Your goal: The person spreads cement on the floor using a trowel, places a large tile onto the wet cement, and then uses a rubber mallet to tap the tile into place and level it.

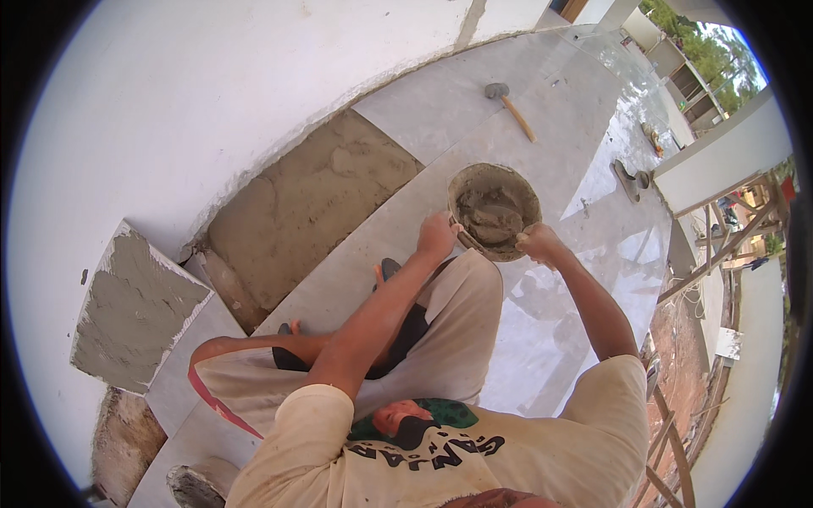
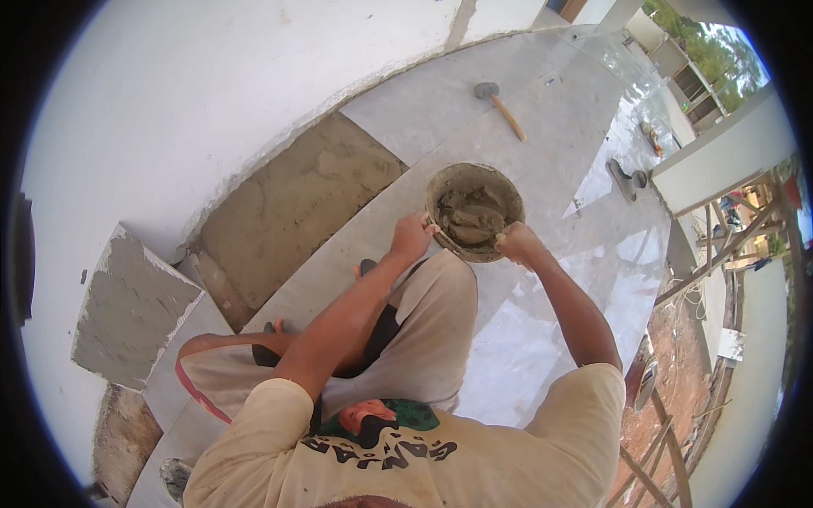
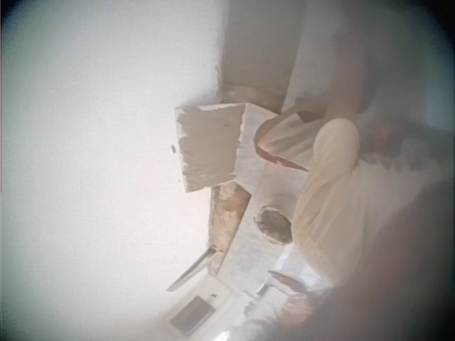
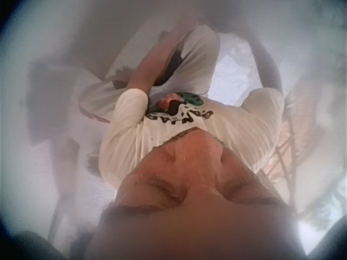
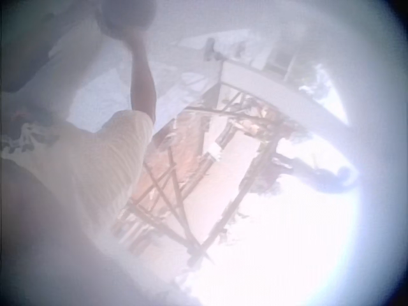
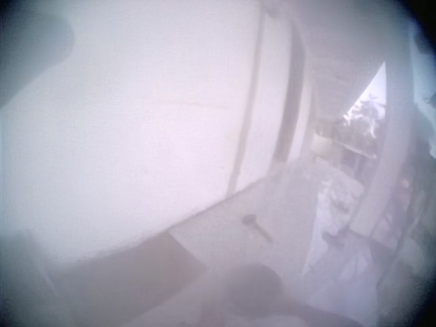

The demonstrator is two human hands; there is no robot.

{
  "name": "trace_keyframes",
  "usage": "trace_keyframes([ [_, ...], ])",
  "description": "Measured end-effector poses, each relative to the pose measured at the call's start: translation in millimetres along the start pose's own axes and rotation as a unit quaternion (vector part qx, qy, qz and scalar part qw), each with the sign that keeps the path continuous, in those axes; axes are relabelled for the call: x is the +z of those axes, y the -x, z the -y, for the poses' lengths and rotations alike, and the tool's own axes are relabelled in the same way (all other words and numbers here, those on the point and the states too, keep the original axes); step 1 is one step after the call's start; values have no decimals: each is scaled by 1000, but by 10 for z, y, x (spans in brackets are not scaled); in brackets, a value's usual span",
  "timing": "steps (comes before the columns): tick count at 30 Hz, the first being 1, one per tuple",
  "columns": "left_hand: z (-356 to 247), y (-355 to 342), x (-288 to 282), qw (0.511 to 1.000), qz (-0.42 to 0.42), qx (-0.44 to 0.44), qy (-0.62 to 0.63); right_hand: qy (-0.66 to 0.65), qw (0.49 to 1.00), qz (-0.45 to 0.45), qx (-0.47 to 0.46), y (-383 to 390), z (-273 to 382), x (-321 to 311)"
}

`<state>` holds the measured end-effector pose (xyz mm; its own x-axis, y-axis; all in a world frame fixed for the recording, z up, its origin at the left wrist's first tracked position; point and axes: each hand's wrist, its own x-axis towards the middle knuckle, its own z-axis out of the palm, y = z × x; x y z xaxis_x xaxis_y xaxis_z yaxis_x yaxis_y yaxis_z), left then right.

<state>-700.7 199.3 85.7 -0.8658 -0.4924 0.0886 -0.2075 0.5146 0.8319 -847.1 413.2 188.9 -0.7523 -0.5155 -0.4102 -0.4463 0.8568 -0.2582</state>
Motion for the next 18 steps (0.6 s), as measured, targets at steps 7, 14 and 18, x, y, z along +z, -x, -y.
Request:
trace_keyframes([
  [7, 37, -46, -40, 1000, 13, -22, 5, -280, 950, 124, 60, -106, 266, 268],
  [14, 258, -131, -521, 996, 34, 33, -76, -418, 897, 122, 78, 258, 231, 394],
  [18, 397, -403, -1614, 993, -88, 62, -50, -430, 894, 103, 74, 307, 114, 296],
])
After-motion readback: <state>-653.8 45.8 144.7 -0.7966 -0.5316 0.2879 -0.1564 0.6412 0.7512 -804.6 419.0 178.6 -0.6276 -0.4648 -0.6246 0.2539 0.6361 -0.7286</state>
